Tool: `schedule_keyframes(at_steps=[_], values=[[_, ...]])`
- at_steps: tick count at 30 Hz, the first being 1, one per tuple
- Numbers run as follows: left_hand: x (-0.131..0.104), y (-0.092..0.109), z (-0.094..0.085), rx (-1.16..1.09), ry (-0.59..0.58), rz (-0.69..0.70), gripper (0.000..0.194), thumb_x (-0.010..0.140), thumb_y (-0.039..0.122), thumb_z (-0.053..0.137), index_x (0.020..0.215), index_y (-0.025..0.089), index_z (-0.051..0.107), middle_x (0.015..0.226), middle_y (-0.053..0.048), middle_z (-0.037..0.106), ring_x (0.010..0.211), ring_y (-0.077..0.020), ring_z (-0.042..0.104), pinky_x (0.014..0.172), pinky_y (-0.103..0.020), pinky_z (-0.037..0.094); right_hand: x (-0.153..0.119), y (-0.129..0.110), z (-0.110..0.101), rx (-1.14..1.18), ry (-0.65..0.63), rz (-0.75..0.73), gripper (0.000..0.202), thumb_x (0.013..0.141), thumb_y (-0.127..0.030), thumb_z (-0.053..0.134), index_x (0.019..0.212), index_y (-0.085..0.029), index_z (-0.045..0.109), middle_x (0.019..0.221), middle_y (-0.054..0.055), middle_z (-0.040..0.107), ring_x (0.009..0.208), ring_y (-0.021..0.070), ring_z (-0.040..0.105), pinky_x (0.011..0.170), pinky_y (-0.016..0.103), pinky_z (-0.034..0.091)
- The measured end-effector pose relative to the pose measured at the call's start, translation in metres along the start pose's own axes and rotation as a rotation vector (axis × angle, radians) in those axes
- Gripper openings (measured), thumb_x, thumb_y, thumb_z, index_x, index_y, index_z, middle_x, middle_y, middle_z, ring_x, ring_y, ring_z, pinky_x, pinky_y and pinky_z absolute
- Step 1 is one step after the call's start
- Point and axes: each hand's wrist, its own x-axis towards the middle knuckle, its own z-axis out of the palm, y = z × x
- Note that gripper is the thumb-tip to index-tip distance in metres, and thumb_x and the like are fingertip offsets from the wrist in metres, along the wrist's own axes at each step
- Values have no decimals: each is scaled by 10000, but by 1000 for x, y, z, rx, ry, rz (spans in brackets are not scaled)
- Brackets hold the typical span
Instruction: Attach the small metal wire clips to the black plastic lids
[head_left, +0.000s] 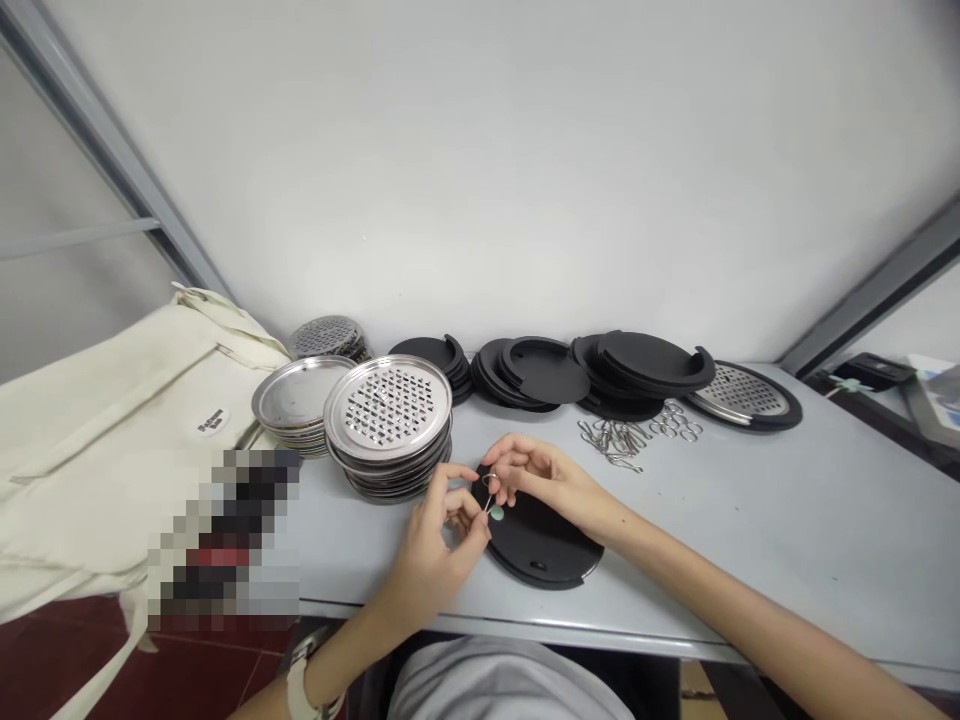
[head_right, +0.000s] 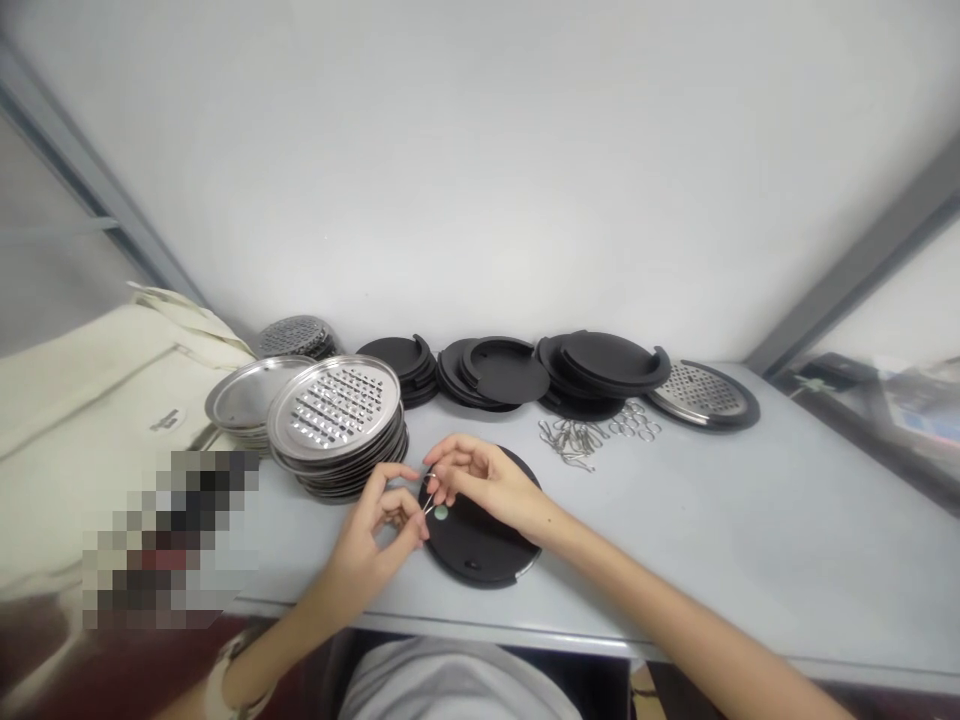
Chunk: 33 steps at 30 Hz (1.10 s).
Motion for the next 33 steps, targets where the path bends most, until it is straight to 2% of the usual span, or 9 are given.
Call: schedule_keyframes(at_steps=[3, 10, 17, 22, 26, 29, 33], values=[[0, 1, 0, 2, 4, -3, 262, 864, 176, 478, 1110, 198, 391, 686, 28, 568, 668, -128, 564, 661, -236, 448, 0, 1, -1, 24, -10, -4, 303, 797, -382, 681, 970, -158, 576, 774, 13, 631, 668, 108, 586, 651, 246, 475], [-1, 2, -1, 25, -16, -9, 244, 860, 156, 456, 1102, 193, 454, 687, 26, 556, 673, -127, 559, 649, -232, 449, 0, -3, -1, 25, 16, -5, 254, 812, -363, 665, 908, -143, 581, 750, 18, 638, 665, 106, 586, 671, 256, 483], [0, 0, -2, 36, 5, -5, 210, 860, 173, 470, 1067, 181, 498, 691, 14, 569, 669, -129, 561, 651, -232, 454, -2, -5, 1, 24, -12, -10, 255, 798, -365, 675, 889, -151, 573, 751, 13, 628, 675, 111, 585, 678, 269, 486], [2, -4, -2, 100, -21, 21, 131, 879, 182, 454, 912, 181, 580, 731, -4, 602, 673, -125, 576, 663, -229, 456, -2, -3, 0, 4, -38, -28, 257, 810, -374, 668, 904, -157, 566, 783, 24, 645, 736, 120, 613, 726, 275, 501], [2, -3, -2, 147, -28, 44, 131, 871, 169, 467, 821, 176, 588, 767, -11, 612, 696, -126, 574, 665, -221, 454, -2, 0, -2, 8, -61, -41, 254, 819, -366, 664, 910, -151, 562, 792, 32, 658, 750, 123, 632, 731, 276, 511], [2, -1, -2, 146, -18, 47, 123, 877, 174, 466, 832, 179, 581, 764, -6, 607, 704, -124, 575, 673, -219, 459, -2, 0, -1, 6, -61, -45, 248, 823, -359, 661, 907, -151, 555, 797, 39, 669, 760, 127, 643, 736, 280, 513], [2, -2, -3, 110, 17, 27, 127, 891, 188, 461, 951, 192, 573, 750, 5, 595, 702, -120, 579, 685, -223, 466, -2, 0, -3, -11, -46, -45, 271, 801, -371, 682, 901, -152, 558, 792, 38, 673, 750, 131, 645, 731, 285, 516]])
